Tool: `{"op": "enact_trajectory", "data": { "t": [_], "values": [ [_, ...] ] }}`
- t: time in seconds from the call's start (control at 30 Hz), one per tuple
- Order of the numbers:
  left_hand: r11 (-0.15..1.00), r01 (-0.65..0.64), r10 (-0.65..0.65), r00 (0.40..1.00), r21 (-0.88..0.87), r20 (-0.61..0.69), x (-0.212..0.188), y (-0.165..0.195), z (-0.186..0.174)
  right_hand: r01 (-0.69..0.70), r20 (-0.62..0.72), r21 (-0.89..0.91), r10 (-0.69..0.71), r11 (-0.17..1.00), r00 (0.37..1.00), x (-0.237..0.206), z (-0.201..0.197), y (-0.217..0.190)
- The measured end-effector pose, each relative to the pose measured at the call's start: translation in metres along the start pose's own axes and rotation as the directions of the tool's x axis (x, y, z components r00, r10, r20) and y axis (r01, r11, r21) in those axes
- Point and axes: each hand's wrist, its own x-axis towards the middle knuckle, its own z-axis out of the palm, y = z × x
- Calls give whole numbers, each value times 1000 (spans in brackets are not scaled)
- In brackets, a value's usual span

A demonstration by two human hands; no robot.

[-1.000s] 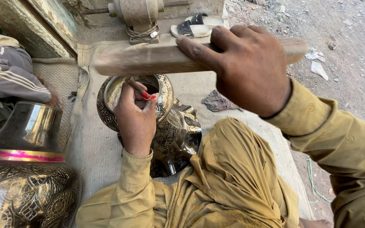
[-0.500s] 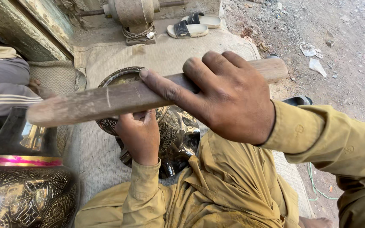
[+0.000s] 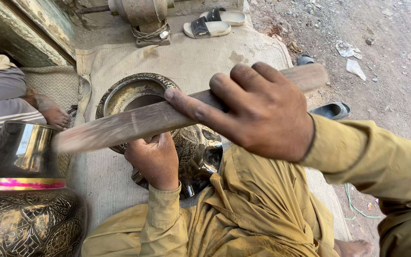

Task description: The person sits on the floor and uses a hammer and chisel to engrave intricate patterns onto a large metal vase. They repeatedly strike the chisel to create detailed designs on the vase's surface.

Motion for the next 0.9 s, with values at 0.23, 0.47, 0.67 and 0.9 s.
{"op": "enact_trajectory", "data": {
  "t": [0.23,0.47,0.67,0.9],
  "values": [
    [995,-96,97,991,15,-88,-2,-4,3,-2,-24,-99,0,995,1000,2,-17,-11],
    [988,-78,94,989,136,-114,0,2,4,-15,-33,-133,11,991,999,0,-20,-7],
    [998,-23,21,999,54,28,15,9,-2,-65,-4,-47,65,997,998,2,-2,1],
    [998,69,-62,929,-6,365,59,13,-4,-244,63,33,242,969,968,3,33,28]
  ]
}}
